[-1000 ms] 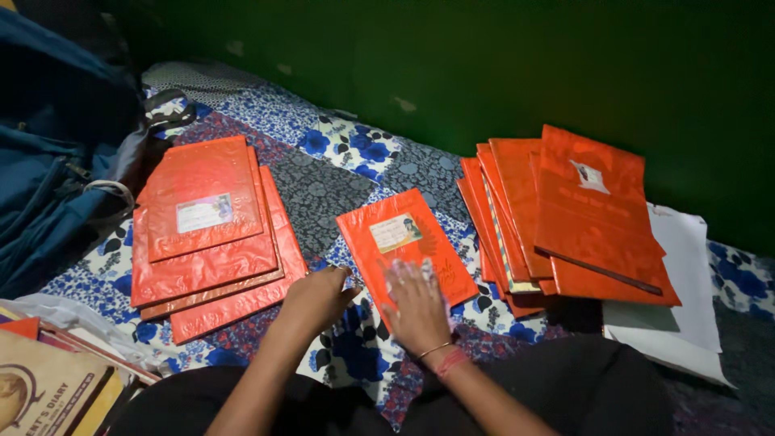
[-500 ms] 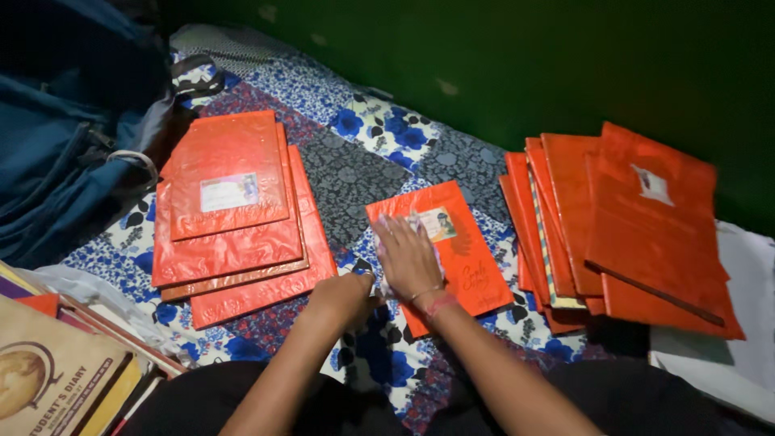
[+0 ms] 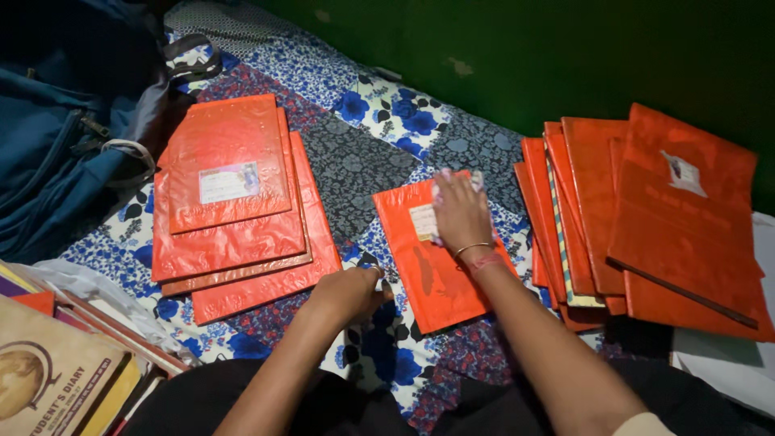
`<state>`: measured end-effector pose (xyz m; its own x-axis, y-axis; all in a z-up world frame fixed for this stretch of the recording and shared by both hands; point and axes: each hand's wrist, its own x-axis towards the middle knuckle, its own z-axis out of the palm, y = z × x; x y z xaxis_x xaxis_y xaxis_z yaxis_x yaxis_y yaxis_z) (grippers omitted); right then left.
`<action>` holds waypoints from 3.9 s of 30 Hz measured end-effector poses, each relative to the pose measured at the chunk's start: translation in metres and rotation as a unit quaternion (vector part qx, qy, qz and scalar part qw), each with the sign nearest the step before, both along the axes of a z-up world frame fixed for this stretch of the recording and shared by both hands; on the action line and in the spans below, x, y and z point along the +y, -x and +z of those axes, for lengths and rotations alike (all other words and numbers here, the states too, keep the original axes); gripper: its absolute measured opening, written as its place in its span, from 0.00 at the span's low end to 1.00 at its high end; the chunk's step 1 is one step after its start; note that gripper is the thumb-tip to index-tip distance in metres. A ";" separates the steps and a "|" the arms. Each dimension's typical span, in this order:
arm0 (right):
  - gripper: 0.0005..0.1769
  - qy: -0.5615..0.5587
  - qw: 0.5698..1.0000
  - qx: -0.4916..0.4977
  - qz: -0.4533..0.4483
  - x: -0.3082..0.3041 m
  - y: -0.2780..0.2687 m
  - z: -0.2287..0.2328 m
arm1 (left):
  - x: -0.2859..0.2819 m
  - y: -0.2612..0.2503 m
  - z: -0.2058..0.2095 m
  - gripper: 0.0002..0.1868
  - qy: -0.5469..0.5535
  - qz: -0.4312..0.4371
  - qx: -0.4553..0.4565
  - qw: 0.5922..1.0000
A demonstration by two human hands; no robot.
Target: The person wipes orange folders with a cloth and moves them between stacks on a bed.
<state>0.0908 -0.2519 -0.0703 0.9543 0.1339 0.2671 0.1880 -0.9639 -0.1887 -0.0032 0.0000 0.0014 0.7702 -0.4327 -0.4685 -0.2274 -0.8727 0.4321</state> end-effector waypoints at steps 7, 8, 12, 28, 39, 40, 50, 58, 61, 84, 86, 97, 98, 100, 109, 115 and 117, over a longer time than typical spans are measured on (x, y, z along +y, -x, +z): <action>0.27 -0.001 0.998 0.027 -0.065 -0.019 0.039 0.013 | -0.001 0.000 -0.003 0.25 -0.005 -0.004 0.001 1.000; 0.27 0.004 0.997 0.027 -0.066 -0.019 0.047 0.015 | -0.001 0.001 -0.005 0.25 -0.008 -0.004 0.000 1.000; 0.27 0.002 0.998 0.005 -0.064 -0.019 0.077 0.020 | -0.001 0.000 -0.012 0.27 -0.024 -0.004 -0.002 1.000; 0.29 0.026 0.998 -0.005 0.061 0.040 0.187 0.036 | -0.018 0.011 -0.039 0.18 -0.013 -0.049 -0.010 0.999; 0.45 -0.053 0.992 0.042 0.111 0.057 0.200 0.054 | -0.012 0.015 -0.041 0.21 -0.036 -0.063 -0.015 0.997; 0.44 -0.056 0.992 0.045 0.106 0.057 0.199 0.050 | -0.011 0.015 -0.042 0.21 -0.037 -0.061 -0.017 0.997; 0.41 -0.063 0.994 0.063 0.064 0.059 0.193 0.030 | -0.010 0.011 -0.047 0.20 -0.035 -0.061 -0.001 0.998; 0.38 -0.046 0.994 0.023 0.093 0.056 0.181 0.055 | -0.006 0.010 -0.047 0.19 -0.033 -0.061 0.000 0.998; 0.33 -0.158 0.982 0.088 0.047 0.046 0.169 0.092 | -0.006 0.004 -0.055 0.19 -0.016 -0.046 0.008 0.999; 0.27 0.000 0.990 0.051 0.128 0.025 0.157 0.032 | -0.008 -0.010 -0.071 0.17 0.003 0.087 -0.031 0.996; 0.26 -0.020 0.987 0.036 0.153 0.048 0.140 0.037 | -0.008 -0.008 -0.062 0.16 0.006 0.062 -0.036 0.997; 0.29 0.009 0.991 -0.007 0.131 0.070 0.035 0.012 | -0.010 -0.001 -0.058 0.19 0.007 -0.001 -0.060 0.998; 0.29 0.007 0.994 0.003 0.113 0.066 0.028 0.008 | -0.010 -0.001 -0.057 0.21 0.003 -0.002 -0.056 0.998; 0.31 0.005 0.997 0.023 0.075 0.055 0.017 0.003 | -0.010 0.000 -0.054 0.25 -0.001 -0.002 -0.049 0.999; 0.32 -0.003 0.986 0.122 -0.112 0.008 0.017 0.016 | -0.014 0.000 -0.033 0.43 -0.014 -0.008 -0.022 1.000; 0.35 0.050 0.994 0.055 -0.086 -0.013 0.058 0.004 | -0.010 0.003 -0.037 0.34 -0.012 -0.032 -0.044 0.998; 0.34 0.059 0.994 0.030 -0.081 -0.015 0.070 0.004 | -0.010 0.003 -0.038 0.33 -0.008 -0.035 -0.057 0.998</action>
<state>0.0206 -0.2665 -0.0661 0.9799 0.0045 0.1996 0.0204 -0.9968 -0.0778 -0.0066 -0.0099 -0.0370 0.7877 -0.4802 -0.3859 -0.3346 -0.8595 0.3864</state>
